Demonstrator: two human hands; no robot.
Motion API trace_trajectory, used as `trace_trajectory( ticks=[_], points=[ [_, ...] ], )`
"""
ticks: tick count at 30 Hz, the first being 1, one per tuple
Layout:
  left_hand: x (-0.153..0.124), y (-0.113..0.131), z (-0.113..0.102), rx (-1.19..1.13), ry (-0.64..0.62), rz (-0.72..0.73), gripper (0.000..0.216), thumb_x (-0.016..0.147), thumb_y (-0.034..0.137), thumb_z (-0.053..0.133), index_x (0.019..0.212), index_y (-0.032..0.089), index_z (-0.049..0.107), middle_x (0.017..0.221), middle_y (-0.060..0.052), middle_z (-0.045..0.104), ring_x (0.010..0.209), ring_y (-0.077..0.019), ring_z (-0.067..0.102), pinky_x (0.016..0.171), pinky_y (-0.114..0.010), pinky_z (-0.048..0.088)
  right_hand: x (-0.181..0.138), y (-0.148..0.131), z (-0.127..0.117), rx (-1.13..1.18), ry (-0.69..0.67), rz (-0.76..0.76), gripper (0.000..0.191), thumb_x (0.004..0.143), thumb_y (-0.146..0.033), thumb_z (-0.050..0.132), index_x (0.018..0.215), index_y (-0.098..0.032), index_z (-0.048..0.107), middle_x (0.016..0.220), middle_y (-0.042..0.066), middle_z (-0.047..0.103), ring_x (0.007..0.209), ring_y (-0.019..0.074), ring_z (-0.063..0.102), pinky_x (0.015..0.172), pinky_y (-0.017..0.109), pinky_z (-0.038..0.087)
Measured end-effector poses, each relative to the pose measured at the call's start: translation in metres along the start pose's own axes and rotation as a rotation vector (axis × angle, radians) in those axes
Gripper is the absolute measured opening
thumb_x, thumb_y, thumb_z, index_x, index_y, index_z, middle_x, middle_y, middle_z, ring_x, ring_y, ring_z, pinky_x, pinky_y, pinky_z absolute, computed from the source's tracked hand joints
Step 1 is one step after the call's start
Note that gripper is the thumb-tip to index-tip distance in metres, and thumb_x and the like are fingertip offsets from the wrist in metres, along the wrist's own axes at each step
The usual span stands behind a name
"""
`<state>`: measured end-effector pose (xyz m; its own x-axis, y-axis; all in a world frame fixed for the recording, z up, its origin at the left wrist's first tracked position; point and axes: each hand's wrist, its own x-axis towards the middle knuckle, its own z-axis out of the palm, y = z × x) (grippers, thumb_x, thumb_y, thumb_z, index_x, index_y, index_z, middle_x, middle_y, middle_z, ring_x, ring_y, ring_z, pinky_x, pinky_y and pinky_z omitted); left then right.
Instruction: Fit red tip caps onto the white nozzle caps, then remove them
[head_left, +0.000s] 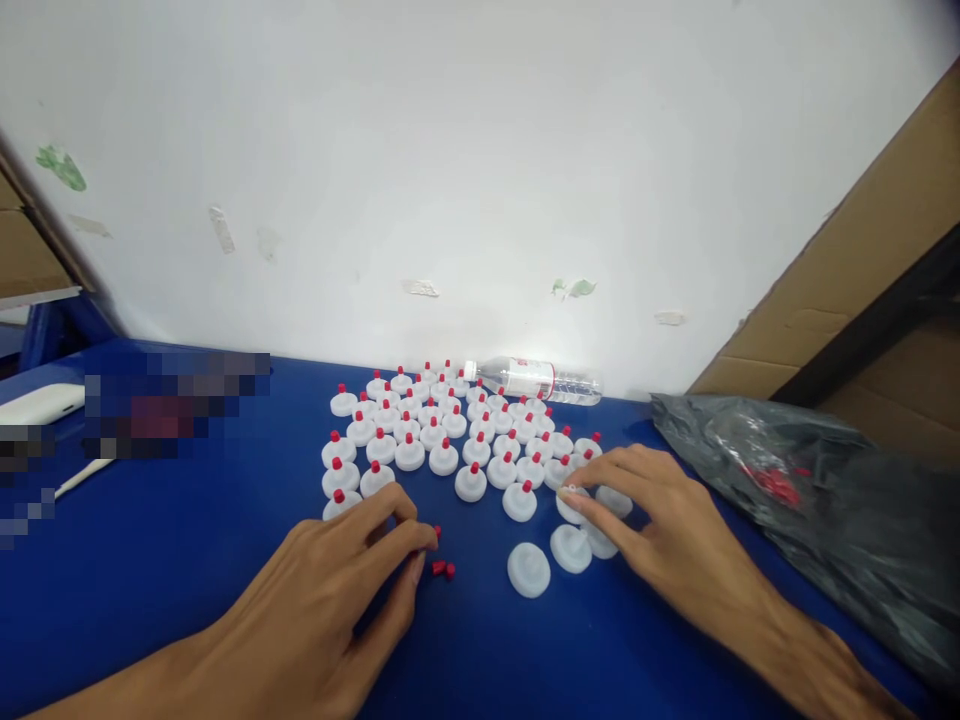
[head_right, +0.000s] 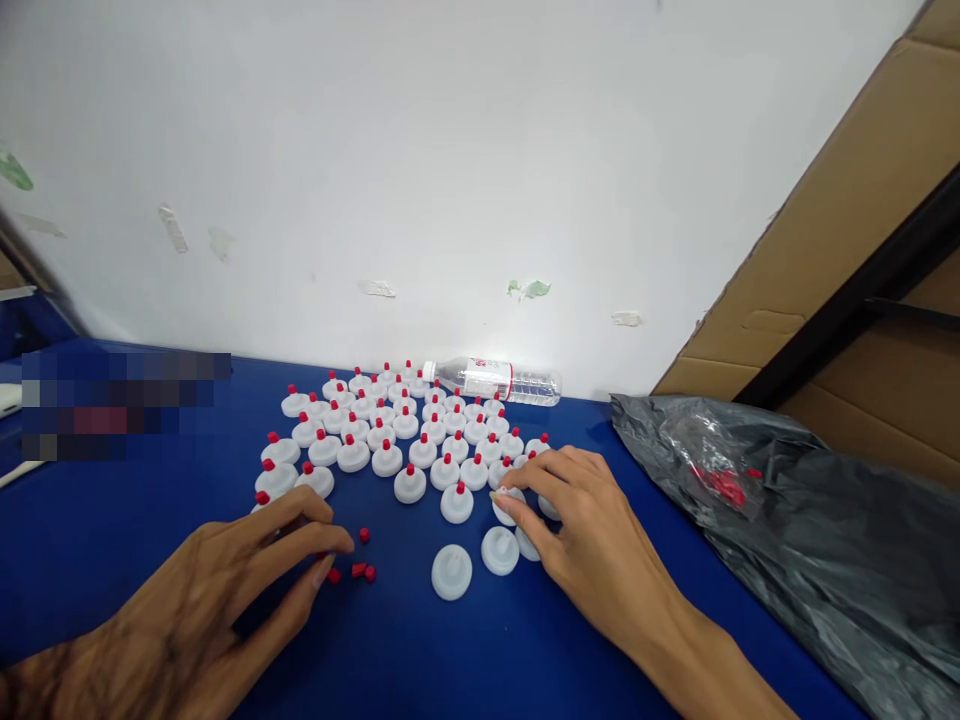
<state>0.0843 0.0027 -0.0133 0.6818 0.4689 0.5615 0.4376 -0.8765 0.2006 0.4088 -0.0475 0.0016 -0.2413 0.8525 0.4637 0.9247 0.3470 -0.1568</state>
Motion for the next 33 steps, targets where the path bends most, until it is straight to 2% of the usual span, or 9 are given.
trace_trajectory(
  ticks=[8,11,17,20,24,26,29,31,33],
  points=[
    [-0.002,0.0,0.002,0.039,-0.1,-0.078,0.03,0.107,0.019,0.039,0.132,0.029,0.053,0.117,-0.002,0.07,0.093,-0.0159,0.074,0.067,-0.026,0.054,0.001,0.01,-0.005,-0.095,0.083,0.064,0.026,0.109,-0.042,0.053,0.111,-0.027,0.074,0.112,0.004,0.079,0.105,0.0266,0.072,0.098,0.048,0.048],
    [-0.004,0.0,0.003,0.109,-0.074,-0.056,0.032,0.107,0.018,0.039,0.135,0.03,0.051,0.123,-0.003,0.07,0.098,-0.0168,0.075,0.067,-0.026,0.054,0.0,0.013,-0.004,-0.111,0.041,0.075,0.031,0.111,-0.041,0.049,0.118,-0.026,0.075,0.118,0.005,0.079,0.111,0.0286,0.072,0.1,0.051,0.051],
    [-0.007,0.001,0.006,0.149,-0.115,-0.084,0.032,0.106,0.018,0.042,0.134,0.029,0.051,0.127,-0.005,0.07,0.1,-0.0182,0.076,0.07,-0.027,0.055,0.0,0.013,-0.001,-0.096,-0.039,0.014,0.033,0.112,-0.04,0.046,0.127,-0.029,0.074,0.123,0.003,0.079,0.117,0.0273,0.072,0.103,0.05,0.054],
    [-0.006,0.001,0.006,0.117,-0.099,-0.095,0.032,0.106,0.019,0.043,0.134,0.029,0.053,0.122,-0.004,0.069,0.096,-0.0179,0.074,0.069,-0.027,0.055,0.0,0.009,-0.004,-0.092,0.068,0.033,0.032,0.109,-0.044,0.051,0.126,-0.027,0.072,0.123,0.007,0.077,0.116,0.0297,0.072,0.101,0.052,0.055],
    [-0.002,0.002,-0.002,0.041,-0.076,-0.077,0.03,0.106,0.016,0.041,0.13,0.028,0.055,0.114,-0.003,0.067,0.095,-0.0159,0.071,0.07,-0.027,0.054,-0.002,-0.012,-0.009,-0.009,0.306,-0.027,0.017,0.102,-0.037,0.067,0.114,-0.025,0.069,0.107,0.007,0.072,0.094,0.0217,0.073,0.082,0.034,0.061],
    [-0.001,0.004,-0.005,0.039,-0.04,-0.036,0.03,0.105,0.015,0.04,0.129,0.027,0.055,0.112,-0.003,0.067,0.096,-0.0156,0.07,0.071,-0.026,0.055,-0.005,-0.028,-0.009,0.027,0.286,-0.143,0.014,0.102,-0.028,0.066,0.116,-0.025,0.068,0.105,0.005,0.071,0.092,0.0171,0.073,0.08,0.027,0.06],
    [-0.002,0.008,-0.007,0.08,0.016,0.063,0.026,0.106,0.021,0.044,0.129,0.024,0.056,0.112,-0.004,0.069,0.098,-0.0169,0.07,0.071,-0.025,0.055,-0.009,-0.051,-0.008,0.098,0.196,-0.322,0.022,0.105,-0.021,0.06,0.127,-0.026,0.065,0.114,0.003,0.075,0.103,0.013,0.075,0.095,0.022,0.058],
    [-0.005,0.011,-0.003,0.102,0.054,0.121,0.023,0.109,0.031,0.044,0.127,0.024,0.057,0.111,-0.004,0.071,0.095,-0.017,0.07,0.069,-0.024,0.055,-0.01,-0.063,-0.009,0.173,0.144,-0.393,0.019,0.108,-0.025,0.059,0.127,-0.024,0.064,0.115,0.0,0.079,0.108,0.0107,0.075,0.106,0.018,0.052],
    [-0.009,0.014,0.0,0.111,0.079,0.165,0.024,0.112,0.038,0.042,0.121,0.025,0.06,0.107,-0.002,0.071,0.091,-0.0171,0.069,0.067,-0.025,0.054,-0.011,-0.072,-0.01,0.261,0.018,-0.431,0.021,0.112,-0.031,0.052,0.127,-0.023,0.064,0.116,-0.002,0.08,0.112,0.0084,0.074,0.112,0.014,0.045]
  ],
)
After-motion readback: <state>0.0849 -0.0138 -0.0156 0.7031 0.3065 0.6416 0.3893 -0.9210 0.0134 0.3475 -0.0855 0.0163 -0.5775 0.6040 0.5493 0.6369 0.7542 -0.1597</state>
